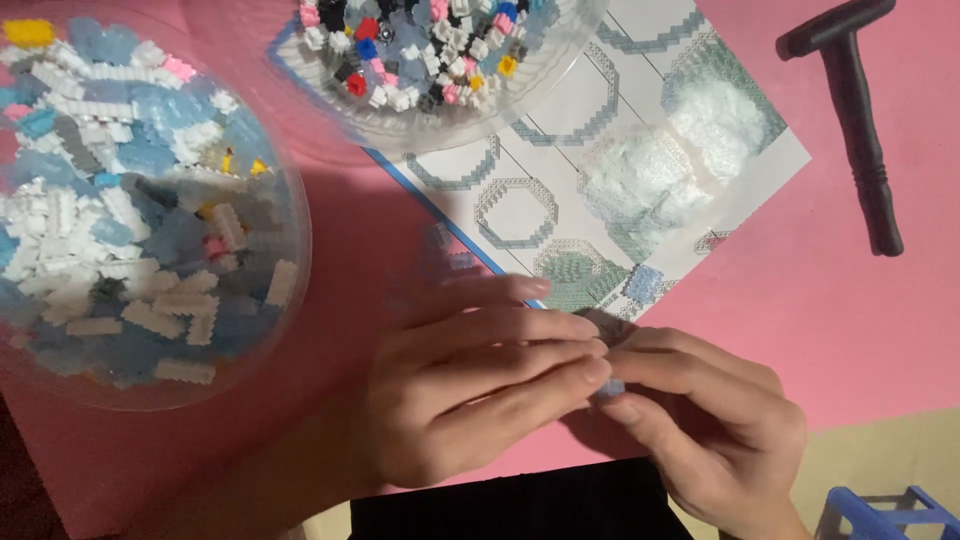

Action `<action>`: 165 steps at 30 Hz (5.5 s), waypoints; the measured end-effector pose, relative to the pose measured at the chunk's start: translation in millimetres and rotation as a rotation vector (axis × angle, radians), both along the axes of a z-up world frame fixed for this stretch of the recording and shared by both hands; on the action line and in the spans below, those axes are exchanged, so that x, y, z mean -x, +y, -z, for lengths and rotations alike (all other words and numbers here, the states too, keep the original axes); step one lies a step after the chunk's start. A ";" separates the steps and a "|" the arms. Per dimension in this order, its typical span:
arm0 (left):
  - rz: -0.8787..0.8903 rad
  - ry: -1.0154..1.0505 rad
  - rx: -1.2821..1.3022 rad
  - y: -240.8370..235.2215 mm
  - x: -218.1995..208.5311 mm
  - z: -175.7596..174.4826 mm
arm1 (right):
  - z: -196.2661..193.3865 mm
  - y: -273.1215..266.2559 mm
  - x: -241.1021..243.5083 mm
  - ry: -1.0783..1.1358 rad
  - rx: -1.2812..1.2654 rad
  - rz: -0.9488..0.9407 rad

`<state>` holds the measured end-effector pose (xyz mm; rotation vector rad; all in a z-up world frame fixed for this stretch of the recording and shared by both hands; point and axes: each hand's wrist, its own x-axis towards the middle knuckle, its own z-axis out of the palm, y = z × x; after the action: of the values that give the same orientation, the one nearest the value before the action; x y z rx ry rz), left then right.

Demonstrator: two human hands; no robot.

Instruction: Assembling a 3D building block model by following an instruction manual and using a small hammer to secure parts.

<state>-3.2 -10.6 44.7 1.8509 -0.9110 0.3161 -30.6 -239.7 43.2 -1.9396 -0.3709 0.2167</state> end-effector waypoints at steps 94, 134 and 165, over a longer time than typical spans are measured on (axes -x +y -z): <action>-0.167 0.150 0.078 -12.9 9.3 32.3 | -3.8 11.1 0.5 0.114 0.250 0.304; -0.235 -0.386 -0.697 -8.1 16.1 42.4 | 16.9 -123.5 12.5 0.212 1.138 0.578; -0.268 -0.303 -0.583 -13.7 14.8 49.4 | 26.2 -60.1 125.7 0.365 0.518 0.557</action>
<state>-18.0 -24.4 -4.6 2.5221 -1.0316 0.5497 -156.3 -299.8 16.9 -2.3626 0.5143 0.3114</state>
